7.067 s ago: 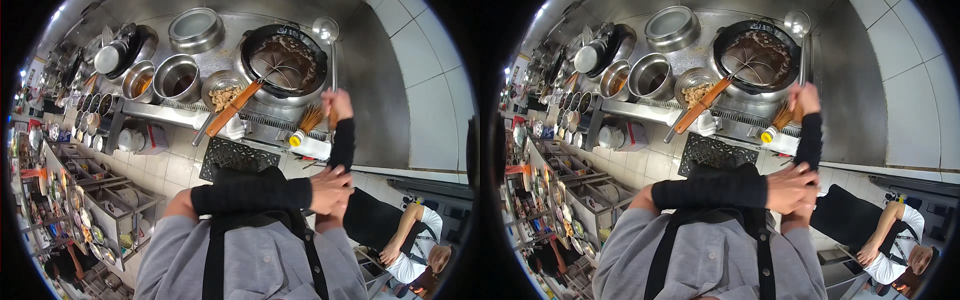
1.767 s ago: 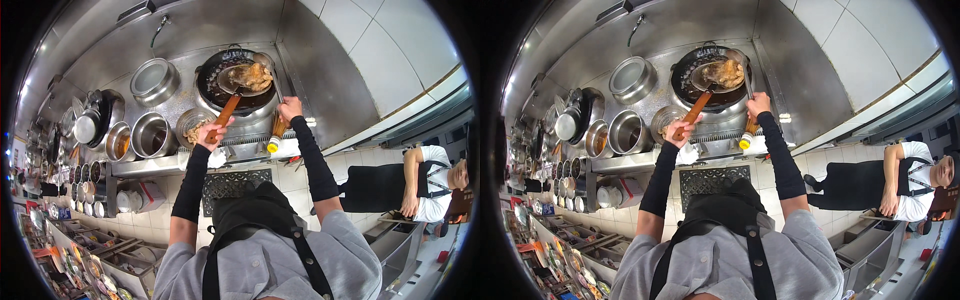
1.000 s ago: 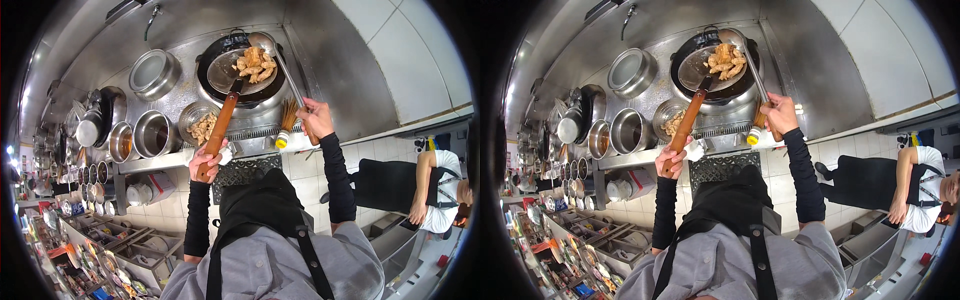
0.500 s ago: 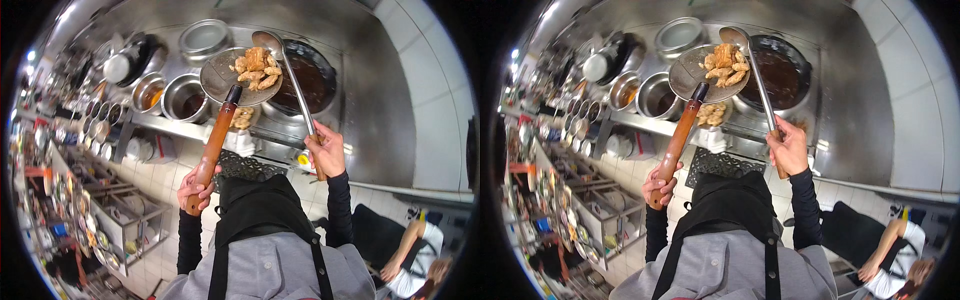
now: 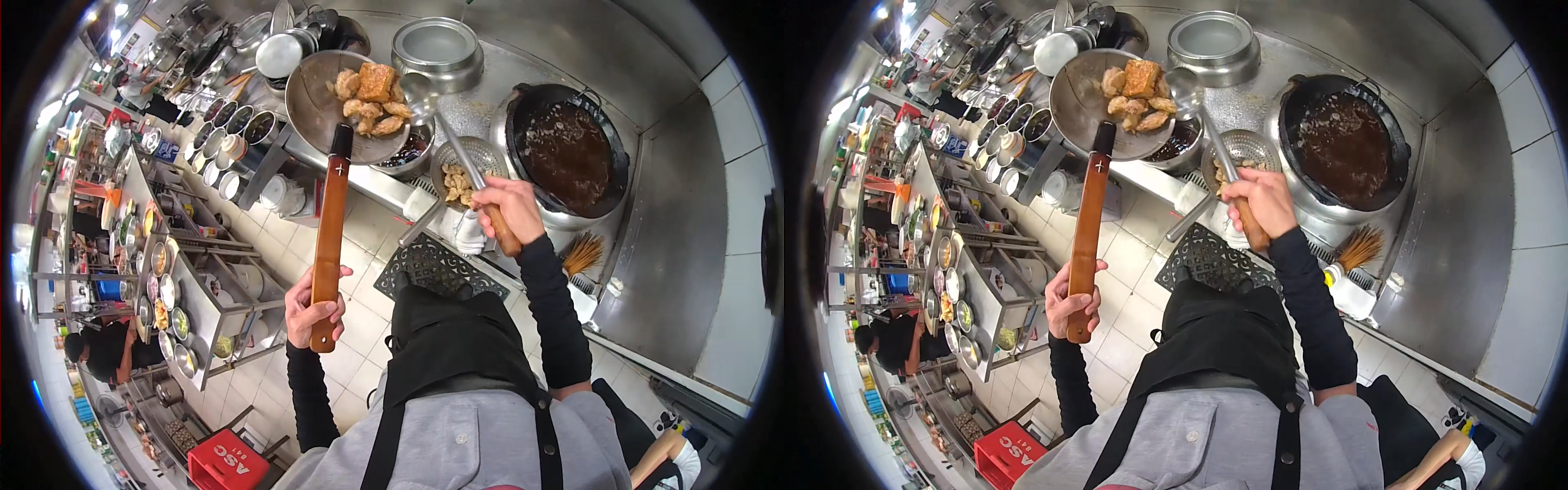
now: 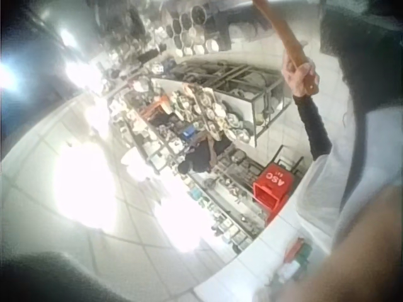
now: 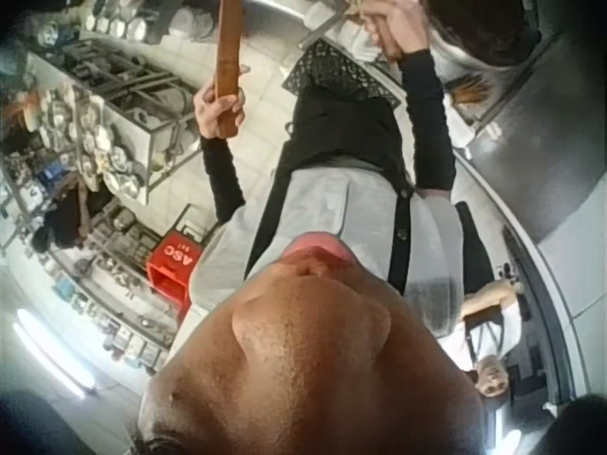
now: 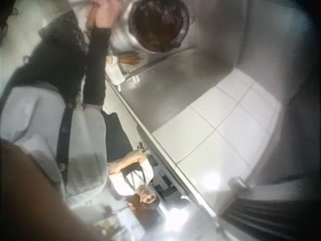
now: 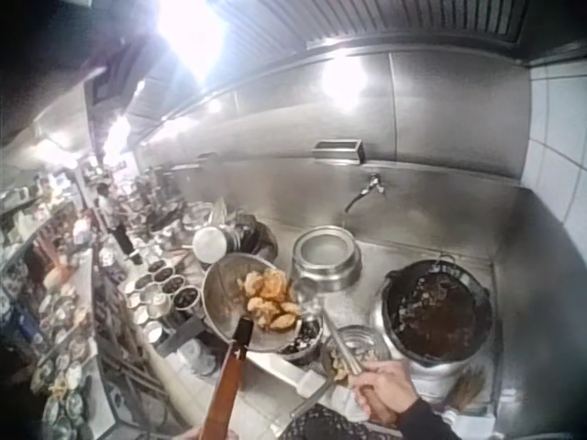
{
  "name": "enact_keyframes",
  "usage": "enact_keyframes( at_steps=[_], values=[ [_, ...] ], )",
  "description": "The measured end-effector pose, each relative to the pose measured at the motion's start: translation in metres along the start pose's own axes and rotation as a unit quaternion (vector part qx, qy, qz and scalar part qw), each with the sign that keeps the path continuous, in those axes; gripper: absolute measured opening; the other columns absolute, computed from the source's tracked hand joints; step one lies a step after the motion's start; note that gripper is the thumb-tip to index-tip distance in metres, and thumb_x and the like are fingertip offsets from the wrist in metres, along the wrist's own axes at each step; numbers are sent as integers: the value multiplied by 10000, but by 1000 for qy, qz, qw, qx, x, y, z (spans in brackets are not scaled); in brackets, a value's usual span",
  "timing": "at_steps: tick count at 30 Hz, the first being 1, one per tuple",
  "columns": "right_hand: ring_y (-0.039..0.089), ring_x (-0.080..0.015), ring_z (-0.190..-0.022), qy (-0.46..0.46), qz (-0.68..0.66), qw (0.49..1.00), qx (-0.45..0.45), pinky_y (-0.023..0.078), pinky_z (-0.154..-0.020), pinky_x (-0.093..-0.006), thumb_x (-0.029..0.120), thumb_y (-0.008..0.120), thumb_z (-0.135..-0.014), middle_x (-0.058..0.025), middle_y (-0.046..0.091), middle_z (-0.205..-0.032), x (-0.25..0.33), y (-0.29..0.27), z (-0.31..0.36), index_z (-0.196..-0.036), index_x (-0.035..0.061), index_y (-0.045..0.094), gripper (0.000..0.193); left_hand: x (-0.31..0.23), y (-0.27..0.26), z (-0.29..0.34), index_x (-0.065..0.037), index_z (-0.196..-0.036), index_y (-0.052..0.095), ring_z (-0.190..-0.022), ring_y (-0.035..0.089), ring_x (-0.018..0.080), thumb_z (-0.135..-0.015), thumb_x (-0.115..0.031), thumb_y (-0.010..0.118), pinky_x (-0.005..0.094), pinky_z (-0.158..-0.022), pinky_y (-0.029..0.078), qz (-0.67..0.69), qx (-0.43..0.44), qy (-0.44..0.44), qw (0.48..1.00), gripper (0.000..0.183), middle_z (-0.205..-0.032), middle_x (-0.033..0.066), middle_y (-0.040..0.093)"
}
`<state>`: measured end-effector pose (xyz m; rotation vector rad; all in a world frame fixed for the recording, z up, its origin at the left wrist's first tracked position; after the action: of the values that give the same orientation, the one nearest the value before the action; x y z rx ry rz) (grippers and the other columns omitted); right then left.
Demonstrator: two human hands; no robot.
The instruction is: The person uses a strainer and ladle to remove fried food items from a large wok of hot oil, transferring the items to a smaller metal strainer. The person then adjusts a pot lid and continues to ladle remaining pieces from the oil.
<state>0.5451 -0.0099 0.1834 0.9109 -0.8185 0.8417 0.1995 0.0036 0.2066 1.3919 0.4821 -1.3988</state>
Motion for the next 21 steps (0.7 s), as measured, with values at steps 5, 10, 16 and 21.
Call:
enact_keyframes(
  at_steps=[5,10,16,21],
  values=[
    [495,-111,-503,92,-131,981,105,397,-434,-224,85,605,-905,-57,543,-688,-39,20,-53,-875,-39,563,133,17,-12,-23,106,-1269,545,-450,441,98,-734,-44,583,239,-369,406,-132,-11,-9,991,557,-601,45,500],
    [566,-195,-502,85,-156,983,37,480,-449,-301,25,624,-846,-140,579,-682,-42,33,-67,-773,-82,584,136,45,-23,-33,77,-1268,569,-461,480,108,-740,-6,564,252,-392,425,-163,-21,-18,986,534,-625,46,525],
    [540,-143,-526,141,-187,971,50,463,-439,-230,36,601,-879,-105,560,-712,-37,35,-79,-819,-52,554,116,62,-25,-41,61,-1281,578,-455,513,112,-735,39,529,258,-425,443,-242,-26,-18,970,548,-634,38,552],
    [524,-101,-522,151,-228,961,33,463,-435,-186,28,579,-901,-81,541,-736,-30,42,-76,-829,-10,506,110,57,-23,-40,51,-1253,606,-438,521,108,-736,47,509,259,-432,436,-345,-36,15,938,527,-601,27,547]
  ],
)
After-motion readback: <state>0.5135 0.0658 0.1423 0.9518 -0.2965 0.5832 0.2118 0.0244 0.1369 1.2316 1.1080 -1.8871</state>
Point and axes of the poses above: each hand's wrist, its own z-axis away from the middle knuckle, its own y-axis out of the palm, x = y × z, the point moved 6 cm from there along -z, towards the middle knuckle
